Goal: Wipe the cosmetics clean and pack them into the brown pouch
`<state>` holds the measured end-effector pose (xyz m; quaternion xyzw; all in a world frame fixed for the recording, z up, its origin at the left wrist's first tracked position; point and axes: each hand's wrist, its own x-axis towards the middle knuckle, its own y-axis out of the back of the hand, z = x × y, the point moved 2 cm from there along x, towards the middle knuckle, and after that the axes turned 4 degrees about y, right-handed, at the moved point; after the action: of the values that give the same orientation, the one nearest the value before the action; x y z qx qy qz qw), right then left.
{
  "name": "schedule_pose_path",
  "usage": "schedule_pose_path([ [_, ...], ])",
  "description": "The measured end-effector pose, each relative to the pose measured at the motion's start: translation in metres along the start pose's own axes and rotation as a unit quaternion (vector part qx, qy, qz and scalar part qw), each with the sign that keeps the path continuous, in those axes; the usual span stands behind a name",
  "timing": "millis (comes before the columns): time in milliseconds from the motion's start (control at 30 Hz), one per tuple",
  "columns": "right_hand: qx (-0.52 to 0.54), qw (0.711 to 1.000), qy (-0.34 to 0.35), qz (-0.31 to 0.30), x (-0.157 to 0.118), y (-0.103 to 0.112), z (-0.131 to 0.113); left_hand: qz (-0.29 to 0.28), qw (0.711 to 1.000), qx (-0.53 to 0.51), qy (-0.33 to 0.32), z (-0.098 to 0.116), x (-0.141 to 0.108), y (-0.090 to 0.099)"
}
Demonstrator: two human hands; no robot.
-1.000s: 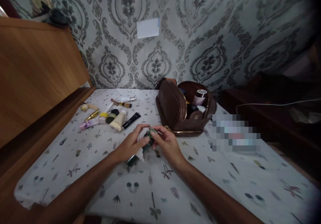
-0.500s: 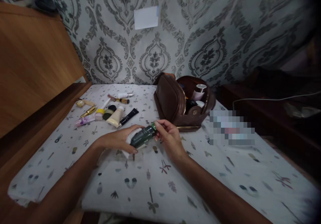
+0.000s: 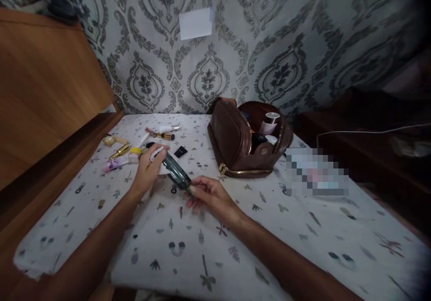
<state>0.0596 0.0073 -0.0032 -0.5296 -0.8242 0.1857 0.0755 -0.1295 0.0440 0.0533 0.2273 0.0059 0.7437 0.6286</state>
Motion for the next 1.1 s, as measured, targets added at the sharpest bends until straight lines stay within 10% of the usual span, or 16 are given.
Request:
schedule_pose_path([
  [467, 0.063, 0.998, -0.022, -0.001, -0.007, -0.009, -0.001, 0.018, 0.939, 0.236, -0.249, -0.005, -0.02, -0.014],
  [600, 0.083, 0.996, -0.022, 0.017, -0.008, -0.01, 0.0, -0.101, 0.917, 0.239, -0.303, 0.0, -0.04, -0.03],
  [767, 0.111, 0.993, -0.014, 0.041, -0.006, -0.007, 0.003, -0.217, 0.915, 0.212, -0.266, 0.001, -0.047, -0.04],
  [933, 0.096, 0.994, -0.05, 0.015, -0.005, -0.009, 0.003, -0.045, 0.945, 0.229, -0.229, -0.007, -0.016, -0.015],
  [1100, 0.084, 0.996, -0.042, 0.007, -0.005, -0.009, 0.004, 0.05, 0.996, -0.042, 0.053, -0.02, -0.01, -0.019],
])
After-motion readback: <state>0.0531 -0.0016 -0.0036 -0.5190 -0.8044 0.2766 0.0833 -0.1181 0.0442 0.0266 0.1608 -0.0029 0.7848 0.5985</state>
